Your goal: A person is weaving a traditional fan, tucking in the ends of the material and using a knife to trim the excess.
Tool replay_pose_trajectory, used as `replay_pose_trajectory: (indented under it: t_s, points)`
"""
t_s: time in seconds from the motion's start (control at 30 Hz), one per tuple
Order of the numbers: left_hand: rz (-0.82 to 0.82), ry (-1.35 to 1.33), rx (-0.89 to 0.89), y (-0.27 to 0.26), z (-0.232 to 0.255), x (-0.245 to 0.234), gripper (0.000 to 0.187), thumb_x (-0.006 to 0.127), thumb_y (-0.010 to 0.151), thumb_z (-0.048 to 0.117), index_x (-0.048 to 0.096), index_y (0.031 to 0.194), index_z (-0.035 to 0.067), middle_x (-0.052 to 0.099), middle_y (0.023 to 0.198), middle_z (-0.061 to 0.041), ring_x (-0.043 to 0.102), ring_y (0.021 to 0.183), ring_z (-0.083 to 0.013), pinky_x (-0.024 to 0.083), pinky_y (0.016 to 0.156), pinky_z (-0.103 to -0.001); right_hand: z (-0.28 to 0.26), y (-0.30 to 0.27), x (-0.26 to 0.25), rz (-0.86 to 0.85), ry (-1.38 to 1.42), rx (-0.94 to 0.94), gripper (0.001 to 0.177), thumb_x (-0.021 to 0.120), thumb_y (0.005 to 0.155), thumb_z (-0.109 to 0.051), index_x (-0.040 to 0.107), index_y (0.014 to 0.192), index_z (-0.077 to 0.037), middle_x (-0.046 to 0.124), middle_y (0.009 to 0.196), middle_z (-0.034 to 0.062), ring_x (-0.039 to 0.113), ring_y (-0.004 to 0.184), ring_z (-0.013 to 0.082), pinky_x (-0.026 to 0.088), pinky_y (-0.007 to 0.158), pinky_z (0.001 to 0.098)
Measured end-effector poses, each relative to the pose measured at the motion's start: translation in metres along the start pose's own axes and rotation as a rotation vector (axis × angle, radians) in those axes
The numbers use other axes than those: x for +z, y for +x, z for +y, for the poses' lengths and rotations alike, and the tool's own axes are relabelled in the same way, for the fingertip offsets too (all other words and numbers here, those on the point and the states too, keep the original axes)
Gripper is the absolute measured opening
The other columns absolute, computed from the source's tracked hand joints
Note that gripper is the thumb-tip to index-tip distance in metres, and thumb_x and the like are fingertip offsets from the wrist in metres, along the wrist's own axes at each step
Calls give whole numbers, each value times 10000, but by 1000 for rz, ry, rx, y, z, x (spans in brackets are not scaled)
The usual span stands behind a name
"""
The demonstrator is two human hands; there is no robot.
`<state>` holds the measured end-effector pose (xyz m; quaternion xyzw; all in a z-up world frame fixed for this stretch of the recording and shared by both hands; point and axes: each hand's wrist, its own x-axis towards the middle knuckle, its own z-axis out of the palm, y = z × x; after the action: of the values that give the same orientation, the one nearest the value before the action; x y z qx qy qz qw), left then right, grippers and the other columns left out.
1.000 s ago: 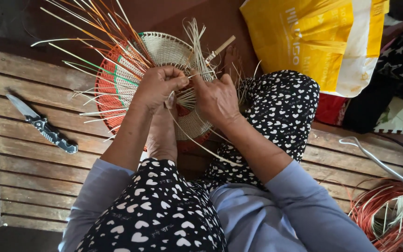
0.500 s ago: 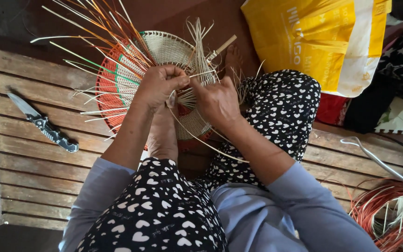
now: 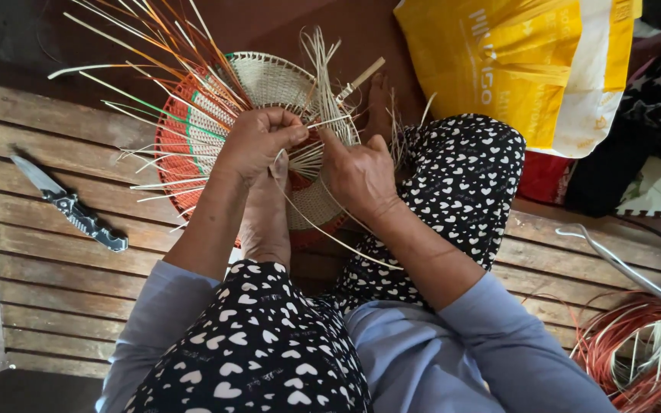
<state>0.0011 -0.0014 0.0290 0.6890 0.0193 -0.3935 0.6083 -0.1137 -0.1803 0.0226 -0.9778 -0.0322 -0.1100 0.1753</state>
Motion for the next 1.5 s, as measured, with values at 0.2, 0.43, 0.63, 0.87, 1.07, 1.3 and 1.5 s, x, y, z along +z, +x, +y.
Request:
replay_pose_trajectory:
  t_s: [0.2, 0.43, 0.63, 0.87, 1.07, 1.3, 1.5]
  points:
    - [7, 21, -6, 1, -1, 1, 143, 834, 797, 149, 760, 911, 105, 671, 687, 8, 608, 645, -38, 439, 569, -161, 1, -1, 8, 11, -16, -7, 263, 623, 898, -169, 675, 1154, -193, 638, 550, 8, 683, 539, 223, 445, 700, 359]
    - [15, 171, 31, 2, -8, -4, 113, 814, 811, 174, 768, 897, 117, 696, 708, -3, 616, 658, -63, 463, 607, -200, 11, -19, -4, -90, 141, 71, 140, 657, 924, -241, 732, 1039, -269, 675, 592, 2, 715, 612, 238, 462, 729, 344]
    - [113, 692, -11, 19, -32, -7, 98, 764, 801, 405, 776, 851, 322, 702, 683, 58, 702, 700, -164, 509, 641, -304, 28, -22, 9, -440, 410, 577, 214, 686, 854, -483, 772, 968, -323, 741, 749, 81, 719, 810, 374, 550, 773, 486]
    - [131, 683, -25, 17, -32, -4, 112, 766, 786, 400, 781, 872, 330, 702, 703, 54, 697, 741, -169, 512, 674, -303, 41, 26, -1, -300, 1180, 1129, 659, 909, 715, -257, 636, 1285, -67, 722, 1054, 147, 699, 945, 268, 580, 770, 454]
    - [111, 571, 19, 9, -20, -2, 99, 752, 814, 298, 784, 879, 230, 696, 686, -22, 671, 700, -199, 507, 672, -304, 59, 14, 49, -322, 1546, 1167, 751, 876, 598, 38, 631, 1308, 35, 741, 983, 201, 770, 851, 338, 641, 740, 462]
    - [106, 492, 21, 8, -18, -4, 86, 767, 822, 249, 787, 891, 203, 688, 682, -25, 643, 684, -165, 491, 660, -279, 48, 17, 30, -355, 1517, 1049, 701, 866, 551, 83, 695, 1229, 20, 725, 946, 105, 716, 832, 245, 603, 732, 334]
    - [92, 493, -22, 8, -15, -5, 101, 780, 803, 281, 789, 885, 223, 672, 660, -7, 615, 635, -135, 465, 605, -261, 54, 10, 36, -370, 1548, 1008, 584, 862, 603, 95, 742, 1162, -22, 753, 918, 131, 743, 838, 266, 627, 781, 394]
